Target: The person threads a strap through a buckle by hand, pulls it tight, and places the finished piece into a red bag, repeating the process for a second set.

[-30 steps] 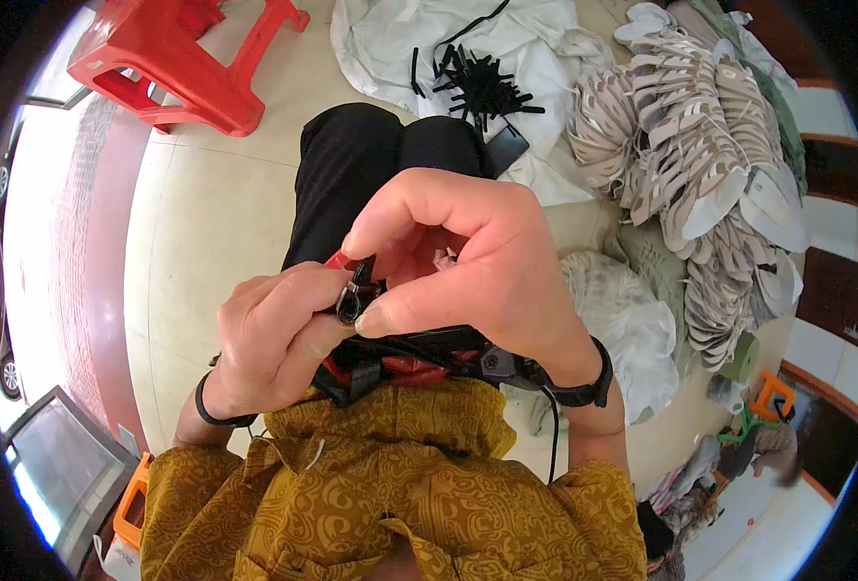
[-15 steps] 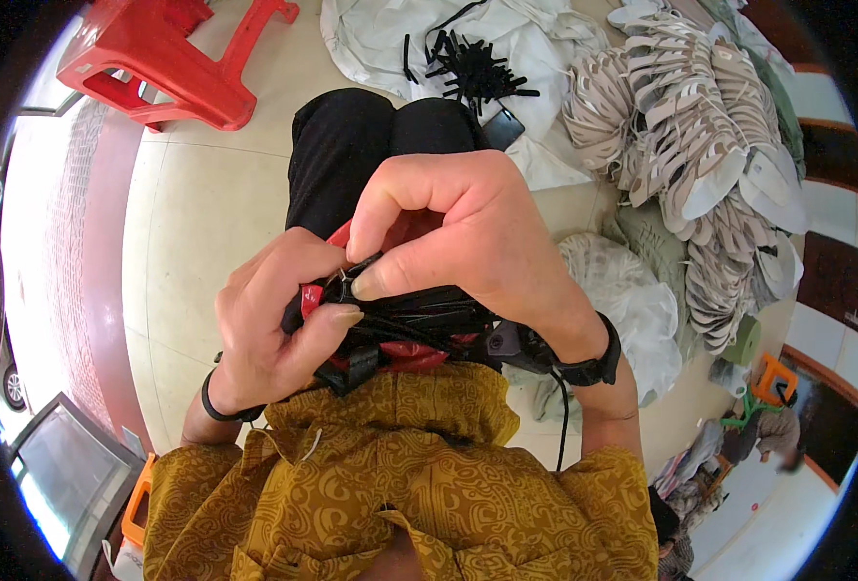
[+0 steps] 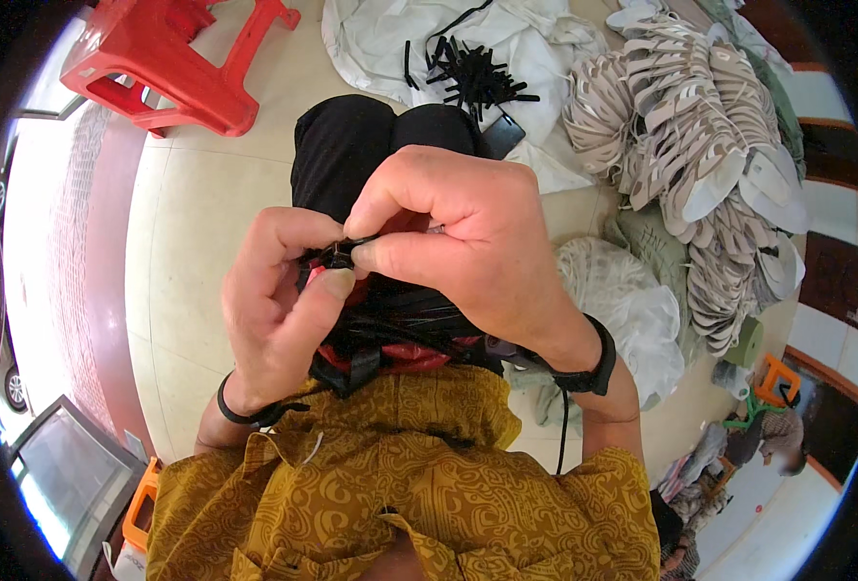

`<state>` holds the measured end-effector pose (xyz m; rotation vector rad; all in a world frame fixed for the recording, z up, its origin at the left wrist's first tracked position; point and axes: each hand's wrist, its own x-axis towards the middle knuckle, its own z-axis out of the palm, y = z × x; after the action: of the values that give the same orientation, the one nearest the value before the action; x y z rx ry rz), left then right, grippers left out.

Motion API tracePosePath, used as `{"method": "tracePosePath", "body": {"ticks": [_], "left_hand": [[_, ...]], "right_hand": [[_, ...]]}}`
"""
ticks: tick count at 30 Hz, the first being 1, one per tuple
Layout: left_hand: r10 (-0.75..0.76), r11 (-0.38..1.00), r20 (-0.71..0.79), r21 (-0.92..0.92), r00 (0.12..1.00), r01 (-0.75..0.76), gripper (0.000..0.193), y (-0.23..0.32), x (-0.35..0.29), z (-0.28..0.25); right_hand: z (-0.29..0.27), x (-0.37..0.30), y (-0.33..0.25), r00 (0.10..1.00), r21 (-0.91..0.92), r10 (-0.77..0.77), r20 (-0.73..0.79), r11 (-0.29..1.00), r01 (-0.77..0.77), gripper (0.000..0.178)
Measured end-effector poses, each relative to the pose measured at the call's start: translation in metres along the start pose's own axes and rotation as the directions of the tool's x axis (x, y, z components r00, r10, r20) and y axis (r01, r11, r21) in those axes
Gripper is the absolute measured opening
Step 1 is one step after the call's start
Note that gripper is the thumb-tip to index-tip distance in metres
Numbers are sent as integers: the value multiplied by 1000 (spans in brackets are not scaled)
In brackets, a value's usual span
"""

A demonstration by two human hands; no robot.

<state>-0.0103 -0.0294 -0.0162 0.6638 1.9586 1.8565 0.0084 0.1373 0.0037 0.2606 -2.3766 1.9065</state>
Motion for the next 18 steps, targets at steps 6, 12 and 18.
{"method": "tracePosePath", "body": {"ticks": [6, 12, 18], "left_hand": [[15, 999, -39, -42, 999, -17, 12, -3, -3, 0], [-88, 929, 31, -357, 996, 93, 15, -9, 5, -1], [-125, 898, 122, -408, 985, 164, 17, -10, 6, 2]], "right_hand": [[4, 0, 2, 977, 230, 212, -29, 953, -200, 8], [8, 2, 8, 976, 337, 208, -67, 925, -174, 6], [-1, 2, 13, 959, 256, 250, -136, 944, -210, 9]]}}
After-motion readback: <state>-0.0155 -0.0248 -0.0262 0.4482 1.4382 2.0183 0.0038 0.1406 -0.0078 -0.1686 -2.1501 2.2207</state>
